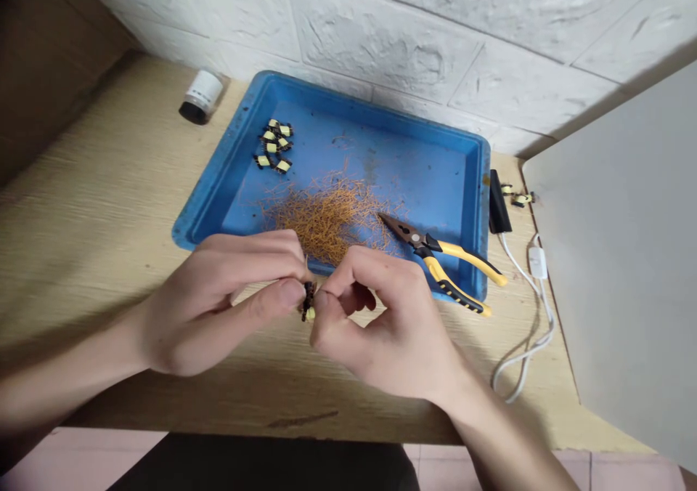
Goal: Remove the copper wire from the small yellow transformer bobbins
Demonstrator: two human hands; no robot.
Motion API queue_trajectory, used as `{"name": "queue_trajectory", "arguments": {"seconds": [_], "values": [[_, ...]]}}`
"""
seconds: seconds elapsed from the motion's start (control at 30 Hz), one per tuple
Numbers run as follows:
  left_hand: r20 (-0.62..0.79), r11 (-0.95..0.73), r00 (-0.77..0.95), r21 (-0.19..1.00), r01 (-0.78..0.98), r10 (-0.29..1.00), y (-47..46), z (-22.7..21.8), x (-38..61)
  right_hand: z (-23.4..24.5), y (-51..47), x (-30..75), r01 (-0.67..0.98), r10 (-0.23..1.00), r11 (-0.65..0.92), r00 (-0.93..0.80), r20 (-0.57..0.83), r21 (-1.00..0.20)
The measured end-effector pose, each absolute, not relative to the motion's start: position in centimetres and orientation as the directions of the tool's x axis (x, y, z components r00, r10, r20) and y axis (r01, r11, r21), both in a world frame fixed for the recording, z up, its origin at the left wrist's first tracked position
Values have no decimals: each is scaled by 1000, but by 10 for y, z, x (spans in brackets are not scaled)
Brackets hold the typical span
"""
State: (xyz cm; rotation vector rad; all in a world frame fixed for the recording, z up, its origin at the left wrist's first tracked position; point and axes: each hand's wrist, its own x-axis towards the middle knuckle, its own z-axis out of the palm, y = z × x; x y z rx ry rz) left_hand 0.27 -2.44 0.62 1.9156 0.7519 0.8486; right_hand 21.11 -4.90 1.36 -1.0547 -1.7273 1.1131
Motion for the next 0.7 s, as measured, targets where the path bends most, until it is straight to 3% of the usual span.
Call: {"name": "queue_trajectory", "arguments": {"seconds": [0.47, 0.7], "values": [[373, -530, 607, 842, 96, 702, -24, -6, 2, 25, -48, 211, 330, 931, 121, -364, -8, -936], [337, -489, 598, 866, 105, 727, -23, -3, 1, 21, -52, 207, 259, 949, 224, -276, 150, -939]]}}
